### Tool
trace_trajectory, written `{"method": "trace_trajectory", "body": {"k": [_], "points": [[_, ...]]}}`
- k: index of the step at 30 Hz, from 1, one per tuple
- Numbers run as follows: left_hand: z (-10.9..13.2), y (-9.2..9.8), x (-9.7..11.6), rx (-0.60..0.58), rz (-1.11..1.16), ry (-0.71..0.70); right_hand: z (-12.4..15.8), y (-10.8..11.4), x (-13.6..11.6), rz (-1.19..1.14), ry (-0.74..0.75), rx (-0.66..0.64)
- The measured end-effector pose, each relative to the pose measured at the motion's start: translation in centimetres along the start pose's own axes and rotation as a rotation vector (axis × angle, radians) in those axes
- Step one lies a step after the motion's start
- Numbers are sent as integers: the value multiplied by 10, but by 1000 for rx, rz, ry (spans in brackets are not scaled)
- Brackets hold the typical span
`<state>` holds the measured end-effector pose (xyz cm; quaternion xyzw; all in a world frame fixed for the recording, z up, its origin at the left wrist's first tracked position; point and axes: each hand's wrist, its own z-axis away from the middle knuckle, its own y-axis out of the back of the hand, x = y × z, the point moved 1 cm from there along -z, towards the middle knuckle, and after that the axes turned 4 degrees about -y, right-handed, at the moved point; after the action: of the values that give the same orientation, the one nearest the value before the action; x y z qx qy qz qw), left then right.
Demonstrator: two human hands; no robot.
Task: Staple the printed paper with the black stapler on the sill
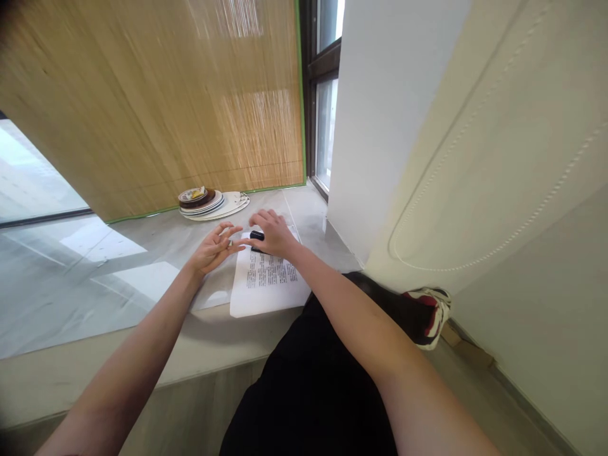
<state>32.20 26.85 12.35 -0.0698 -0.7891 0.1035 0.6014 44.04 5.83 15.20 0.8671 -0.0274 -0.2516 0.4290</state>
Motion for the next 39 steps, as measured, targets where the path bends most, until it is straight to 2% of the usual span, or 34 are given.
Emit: {"method": "trace_trajectory", "body": {"k": [2, 5, 9, 13, 15, 17, 19, 21, 23, 25, 30, 35, 39], "points": [[0, -1, -1, -25, -18, -1, -1, -6, -17, -55, 150, 16], [0, 0, -5, -52, -10, -2, -3, -21, -32, -131, 273, -38], [0, -1, -6, -92, 35, -53, -4, -37, -39, -218, 303, 14], [-3, -1, -7, -55, 1, -97, -9, -36, -35, -265, 279, 76], [-7, 6, -9, 83, -64, -207, -16, -26, -18, -323, 228, 177], [-12, 19, -11, 348, -241, -350, -21, -12, 14, -356, 106, 309], [-14, 34, -14, 637, -577, -425, -23, 3, 56, -298, -99, 370], [-14, 46, -18, 773, -977, -385, -21, 13, 97, -166, -338, 314], [-15, 52, -22, 748, -1300, -283, -16, 17, 127, -58, -496, 249], [-17, 53, -28, 674, -1504, -168, -12, 12, 142, 19, -565, 170], [-31, 49, -39, 501, -1717, 95, -11, -10, 142, 151, -598, -15], [-47, 56, -43, 333, -1677, 118, -14, -16, 141, 153, -604, -33], [-46, 59, -42, 302, -1681, 50, -14, -12, 147, 111, -587, -14]]}}
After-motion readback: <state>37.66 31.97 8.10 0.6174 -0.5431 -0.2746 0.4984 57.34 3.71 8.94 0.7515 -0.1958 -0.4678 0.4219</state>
